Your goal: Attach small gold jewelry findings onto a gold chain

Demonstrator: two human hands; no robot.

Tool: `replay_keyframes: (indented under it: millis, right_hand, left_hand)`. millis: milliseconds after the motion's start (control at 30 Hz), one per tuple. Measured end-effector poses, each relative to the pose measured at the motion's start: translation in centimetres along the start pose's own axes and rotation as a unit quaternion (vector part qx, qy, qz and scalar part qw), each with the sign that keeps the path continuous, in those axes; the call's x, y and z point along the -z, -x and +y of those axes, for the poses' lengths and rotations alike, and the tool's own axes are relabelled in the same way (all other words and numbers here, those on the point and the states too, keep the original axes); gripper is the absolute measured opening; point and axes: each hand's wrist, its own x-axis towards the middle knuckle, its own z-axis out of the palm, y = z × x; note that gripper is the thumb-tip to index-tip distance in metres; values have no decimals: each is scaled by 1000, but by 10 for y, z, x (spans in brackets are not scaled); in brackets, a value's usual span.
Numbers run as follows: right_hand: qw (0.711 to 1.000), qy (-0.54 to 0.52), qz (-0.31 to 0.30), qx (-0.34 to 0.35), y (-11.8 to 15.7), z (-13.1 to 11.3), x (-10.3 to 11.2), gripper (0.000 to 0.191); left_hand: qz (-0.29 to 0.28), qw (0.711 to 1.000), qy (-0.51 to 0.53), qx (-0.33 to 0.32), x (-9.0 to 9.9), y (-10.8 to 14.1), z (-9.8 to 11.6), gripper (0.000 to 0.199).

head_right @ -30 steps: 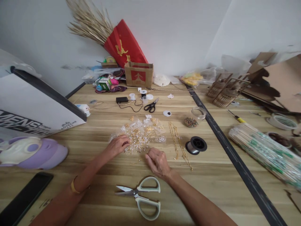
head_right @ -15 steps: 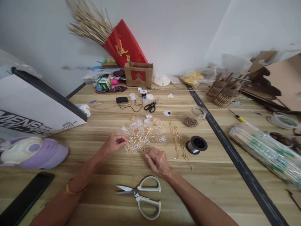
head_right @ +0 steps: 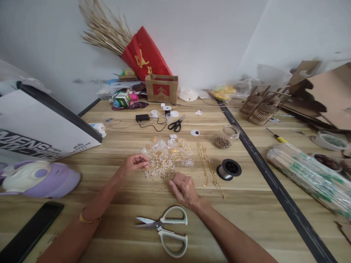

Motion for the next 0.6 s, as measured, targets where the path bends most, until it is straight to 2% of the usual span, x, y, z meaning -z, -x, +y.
replay_keyframes:
  millis: [167, 300, 500, 600]
  right_hand:
    - [1000, -5, -2, 5, 0, 0, 0, 30]
    - [1000, -3, 2, 6, 0, 1, -1, 29]
    - [1000, -3, 4, 1, 0, 0, -1, 28]
    - [1000, -3, 3, 4, 0, 1, -1, 28]
  left_hand:
    - [-1, 995, -86, -39, 3, 4, -1, 18]
    - [5, 981, -189, -51, 2, 9, -1, 12]
    - [-2, 942, -329, -65, -7, 10, 1, 14]
    - [-25, 909, -406, -89, -15, 9, 5, 13]
